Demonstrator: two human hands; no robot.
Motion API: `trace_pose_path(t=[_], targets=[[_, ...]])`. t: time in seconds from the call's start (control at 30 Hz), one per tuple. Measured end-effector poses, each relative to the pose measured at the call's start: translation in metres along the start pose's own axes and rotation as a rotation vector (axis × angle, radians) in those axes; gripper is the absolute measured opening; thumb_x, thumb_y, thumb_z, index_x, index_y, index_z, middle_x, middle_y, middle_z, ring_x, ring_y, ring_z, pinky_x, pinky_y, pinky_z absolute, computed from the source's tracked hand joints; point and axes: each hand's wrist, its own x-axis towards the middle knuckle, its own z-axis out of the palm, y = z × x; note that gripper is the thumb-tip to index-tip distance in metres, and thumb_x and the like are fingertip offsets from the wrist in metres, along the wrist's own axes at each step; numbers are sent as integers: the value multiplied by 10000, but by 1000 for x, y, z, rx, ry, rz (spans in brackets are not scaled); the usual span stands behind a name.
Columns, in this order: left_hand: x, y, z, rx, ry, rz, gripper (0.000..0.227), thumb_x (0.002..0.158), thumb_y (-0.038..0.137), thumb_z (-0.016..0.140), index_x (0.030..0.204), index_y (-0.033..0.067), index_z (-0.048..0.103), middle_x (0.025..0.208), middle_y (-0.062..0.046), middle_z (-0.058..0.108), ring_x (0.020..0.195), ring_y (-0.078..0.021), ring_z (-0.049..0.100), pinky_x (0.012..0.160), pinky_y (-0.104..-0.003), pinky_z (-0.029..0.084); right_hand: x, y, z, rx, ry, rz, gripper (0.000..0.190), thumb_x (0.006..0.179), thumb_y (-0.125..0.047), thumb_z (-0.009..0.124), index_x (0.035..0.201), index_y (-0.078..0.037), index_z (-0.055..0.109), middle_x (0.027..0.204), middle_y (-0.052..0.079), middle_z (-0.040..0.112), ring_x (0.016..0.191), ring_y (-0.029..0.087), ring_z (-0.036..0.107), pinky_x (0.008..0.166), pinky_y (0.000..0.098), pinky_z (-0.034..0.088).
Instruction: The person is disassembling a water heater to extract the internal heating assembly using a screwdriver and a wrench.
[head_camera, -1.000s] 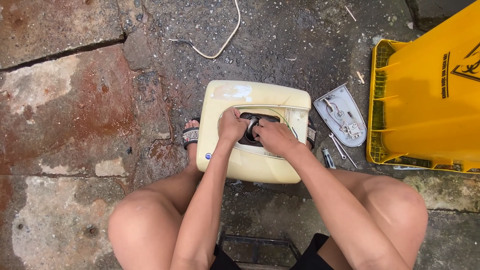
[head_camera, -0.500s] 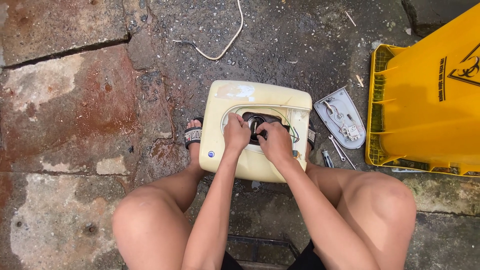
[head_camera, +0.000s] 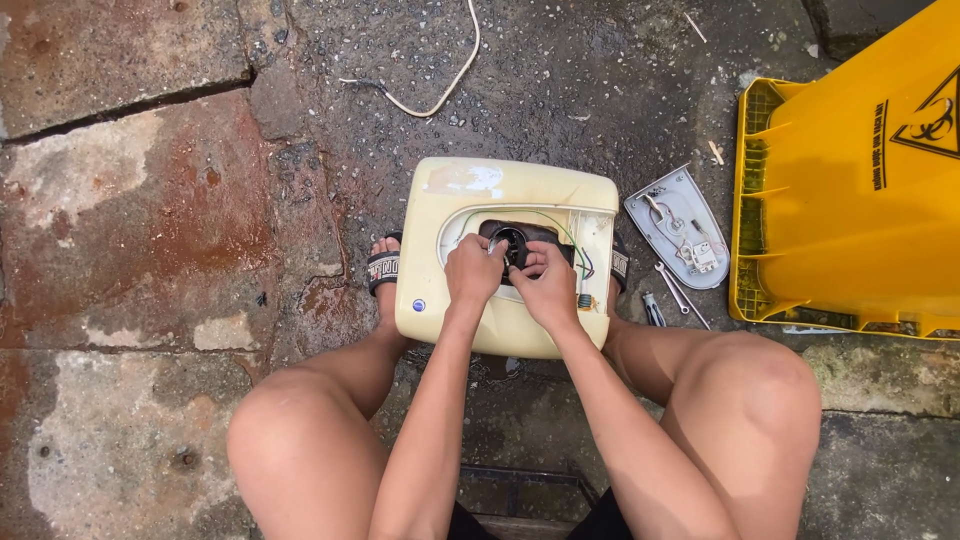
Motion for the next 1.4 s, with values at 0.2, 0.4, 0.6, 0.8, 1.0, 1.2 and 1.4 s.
trace_pose_path(t=[0.2,0.4,0.6,0.8,1.0,1.2,1.4], targets=[[-14,22,-11,103,39,20,359,996,329,550,1115,32,713,992,-196,753,1072,-417,720,940,-563,560,-8,-8,6,22,60,-99,488,758,-115,821,1208,16,686,915,110,732,843,185,715,744,332,581],[-24,33,-18,188,28,102,334,1034,249,503,1107,-33,665,999,-233,708,1051,-462,707,920,-584,559,-9,-17,0,164,40,3,561,751,-94,838,1276,-13,658,955,109,746,912,177,728,790,280,629],[-5,22,-26,187,24,141,354,1083,230,432,1139,-34,661,971,-209,689,1029,-451,713,893,-577,577,1,1,4,325,6,41,607,765,-49,821,1327,44,612,986,129,709,911,173,708,834,276,648],[20,-13,-16,-25,-16,76,331,1061,310,505,1091,53,711,909,-162,743,1054,-445,705,932,-581,548,-11,-10,-3,398,14,2,519,809,-25,783,1304,35,638,1006,134,685,877,156,695,790,275,646],[4,7,-28,-167,33,30,330,1054,331,505,1072,107,747,894,-125,764,1039,-380,715,951,-532,550,-1,-18,-20,497,60,-18,469,876,-42,734,1323,38,621,1008,127,645,835,130,667,775,265,637],[-4,36,-34,-249,38,97,334,1029,305,544,1030,63,773,681,-78,678,766,-276,701,784,-460,573,12,-61,-80,162,-42,-109,472,820,-103,820,1261,2,689,974,118,692,811,120,719,660,268,628],[-32,88,-55,-445,-98,106,463,1013,134,518,1460,14,512,863,-140,727,645,-204,763,718,-343,677,-22,-175,-181,-52,-100,-385,443,807,16,794,1240,36,703,962,164,650,819,192,677,662,291,630]])
